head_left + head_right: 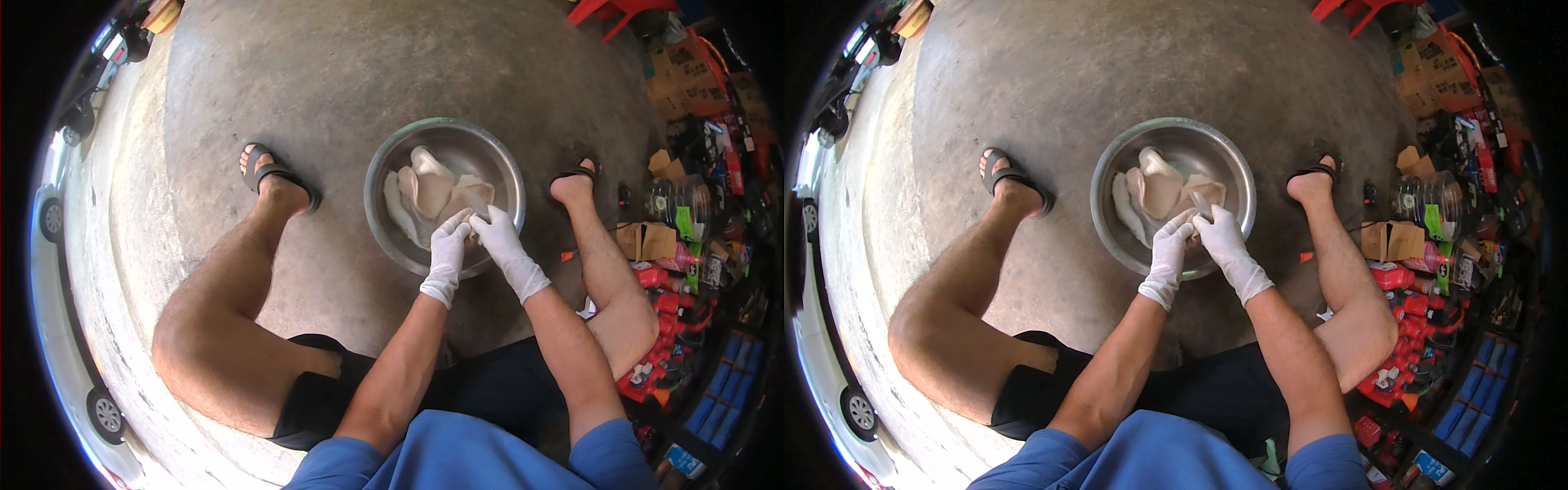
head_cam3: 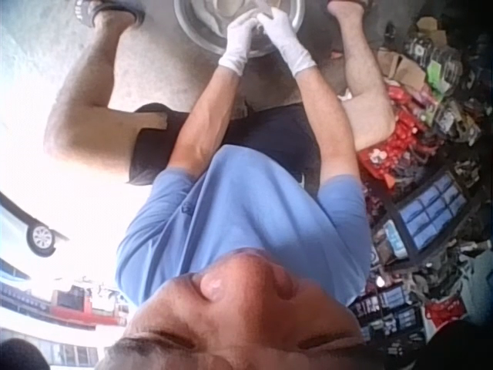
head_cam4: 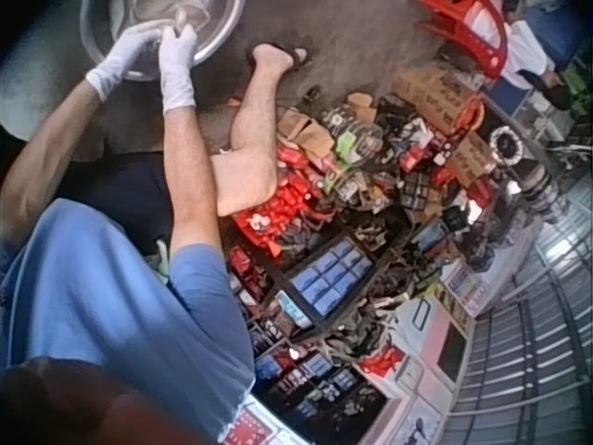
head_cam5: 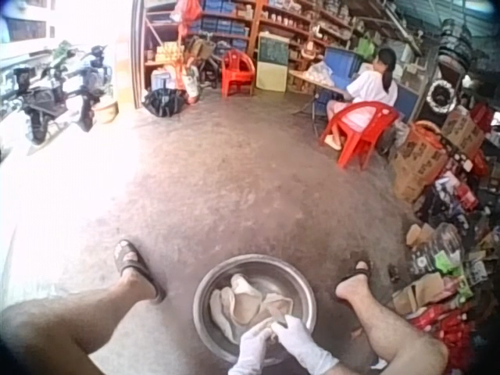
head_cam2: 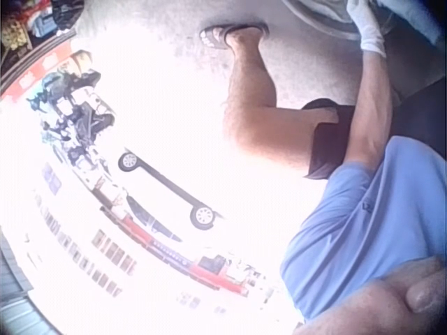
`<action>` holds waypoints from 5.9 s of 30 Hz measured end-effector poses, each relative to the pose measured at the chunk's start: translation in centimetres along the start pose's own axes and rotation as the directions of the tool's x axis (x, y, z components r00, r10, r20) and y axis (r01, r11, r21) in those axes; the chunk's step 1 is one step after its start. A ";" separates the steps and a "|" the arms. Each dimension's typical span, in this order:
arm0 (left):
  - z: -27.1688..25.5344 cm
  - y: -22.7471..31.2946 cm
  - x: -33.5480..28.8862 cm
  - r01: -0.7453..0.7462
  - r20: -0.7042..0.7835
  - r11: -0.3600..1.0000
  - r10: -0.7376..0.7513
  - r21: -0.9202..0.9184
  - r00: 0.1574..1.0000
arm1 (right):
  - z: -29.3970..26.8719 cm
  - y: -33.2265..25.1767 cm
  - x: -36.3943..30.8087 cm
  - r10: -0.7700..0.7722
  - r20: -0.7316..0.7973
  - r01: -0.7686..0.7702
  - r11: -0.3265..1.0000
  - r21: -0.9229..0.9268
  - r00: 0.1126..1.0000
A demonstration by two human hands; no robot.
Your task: The person cleans and cuts pieces of tripe by hand in a metal bowl.
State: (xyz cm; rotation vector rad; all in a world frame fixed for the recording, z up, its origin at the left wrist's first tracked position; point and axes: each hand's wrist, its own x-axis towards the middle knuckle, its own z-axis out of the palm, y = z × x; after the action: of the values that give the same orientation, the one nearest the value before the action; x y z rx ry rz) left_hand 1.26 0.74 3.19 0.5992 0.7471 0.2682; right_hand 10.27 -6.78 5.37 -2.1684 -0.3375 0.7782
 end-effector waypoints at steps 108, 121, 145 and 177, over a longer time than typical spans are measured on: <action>-0.3 0.3 0.2 0.071 0.134 0.997 -0.071 0.003 0.988 | -3.0 -2.1 -2.0 -0.534 0.141 0.466 0.542 -0.699 0.834; -0.8 -0.1 0.2 0.162 0.049 0.983 -0.158 -0.092 0.986 | -3.0 -1.9 -2.2 -0.481 0.020 0.364 0.634 -0.683 0.876; -1.1 0.1 0.2 0.122 0.077 0.990 -0.116 -0.075 0.990 | -2.5 -2.6 -2.8 -0.501 0.143 0.458 0.590 -0.665 0.854; -0.4 0.0 -0.1 -0.037 -0.102 0.987 0.054 0.158 0.993 | -1.6 -2.6 -2.6 -0.477 0.110 0.423 0.623 -0.657 0.872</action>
State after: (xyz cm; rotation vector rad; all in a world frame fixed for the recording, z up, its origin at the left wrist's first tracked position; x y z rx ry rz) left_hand 0.93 0.85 3.04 0.7550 0.8629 0.2871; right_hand 9.28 -7.23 9.20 -2.5753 -1.2397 0.2847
